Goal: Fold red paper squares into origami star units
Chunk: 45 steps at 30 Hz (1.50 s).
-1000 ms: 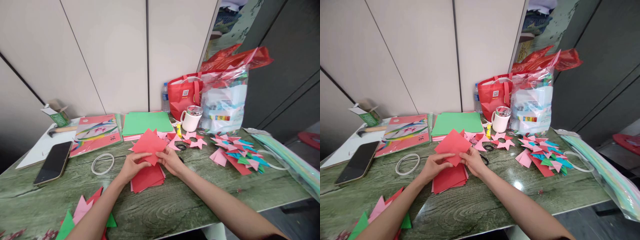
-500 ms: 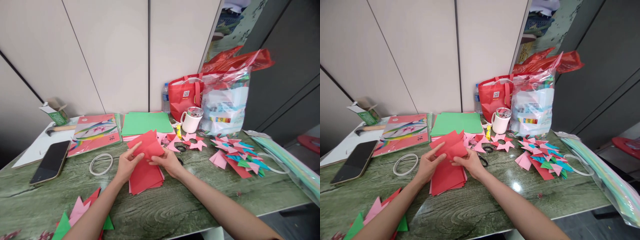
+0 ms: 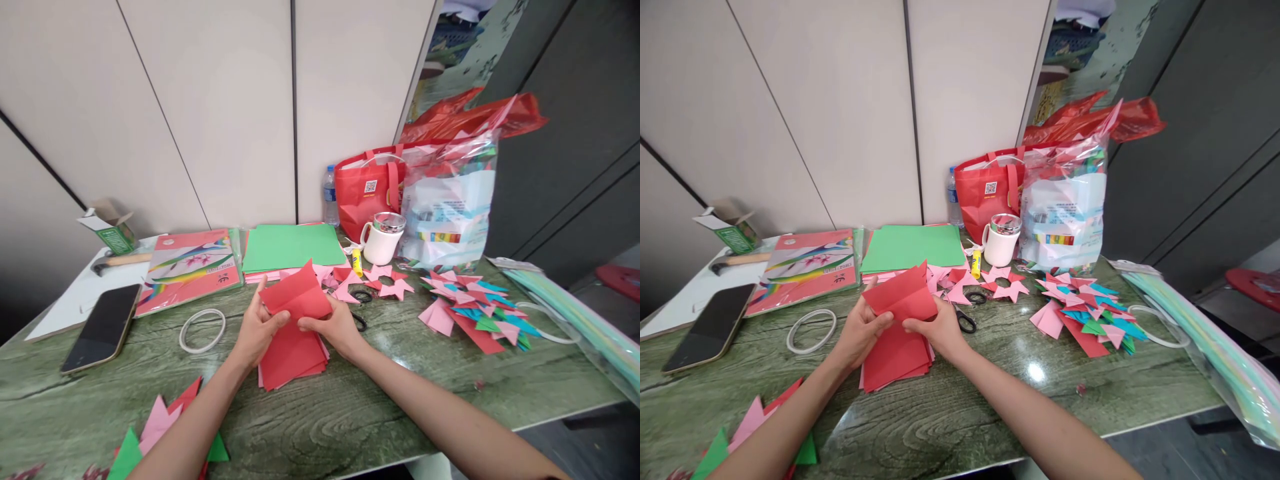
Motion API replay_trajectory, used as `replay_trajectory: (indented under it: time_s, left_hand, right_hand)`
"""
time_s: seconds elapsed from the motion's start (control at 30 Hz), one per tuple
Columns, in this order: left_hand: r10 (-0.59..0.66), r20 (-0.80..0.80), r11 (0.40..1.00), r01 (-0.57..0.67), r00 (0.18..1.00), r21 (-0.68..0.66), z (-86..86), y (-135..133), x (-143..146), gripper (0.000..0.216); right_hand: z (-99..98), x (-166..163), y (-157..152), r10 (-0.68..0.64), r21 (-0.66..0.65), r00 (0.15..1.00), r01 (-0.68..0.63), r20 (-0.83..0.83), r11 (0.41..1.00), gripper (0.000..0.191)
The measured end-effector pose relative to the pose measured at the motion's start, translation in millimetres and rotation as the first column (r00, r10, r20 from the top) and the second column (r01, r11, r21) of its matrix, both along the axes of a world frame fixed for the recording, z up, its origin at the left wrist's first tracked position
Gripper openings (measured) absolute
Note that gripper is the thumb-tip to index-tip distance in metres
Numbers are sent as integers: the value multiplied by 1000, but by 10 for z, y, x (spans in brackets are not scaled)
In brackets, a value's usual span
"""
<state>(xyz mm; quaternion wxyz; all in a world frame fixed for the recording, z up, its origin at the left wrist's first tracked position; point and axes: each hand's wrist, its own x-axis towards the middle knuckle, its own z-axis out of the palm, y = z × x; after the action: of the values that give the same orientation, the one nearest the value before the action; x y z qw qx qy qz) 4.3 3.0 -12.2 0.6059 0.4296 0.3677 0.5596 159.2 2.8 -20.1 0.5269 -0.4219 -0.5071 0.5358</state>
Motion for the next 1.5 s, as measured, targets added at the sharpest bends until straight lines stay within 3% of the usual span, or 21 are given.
replay_trajectory:
  time_s: [0.23, 0.5, 0.93, 1.07, 1.23, 1.37, 1.5]
  left_hand:
    - [-13, 94, 998, 18, 995, -59, -25, -9, 21, 97]
    - [14, 94, 996, -6, 996, -93, -18, -4, 43, 97]
    - [28, 40, 994, -24, 999, -107, -33, -7, 62, 100]
    - [25, -44, 996, -28, 999, -81, -25, -16, 41, 98]
    - [19, -218, 998, -32, 976, -56, -32, -21, 16, 88]
    - [13, -173, 998, -23, 985, -53, -38, -7, 27, 74]
    - [-43, -112, 985, 23, 993, -171, -45, 13, 27, 43]
  right_hand:
    - [-89, -6, 30, 26, -8, 995, -27, -97, 1000, 39]
    - [-133, -18, 16, 54, -83, 984, -69, -173, 994, 41]
    - [-90, 19, 8, 42, -81, 999, -43, -20, 996, 44]
    - [-46, 66, 31, 107, -58, 994, -109, -32, 992, 43]
    - [-23, 106, 58, 136, -77, 991, -135, 16, 988, 37]
    - [-18, 77, 52, 97, -90, 995, -99, -30, 991, 42]
    - [16, 72, 40, 83, -125, 995, -89, -55, 988, 44]
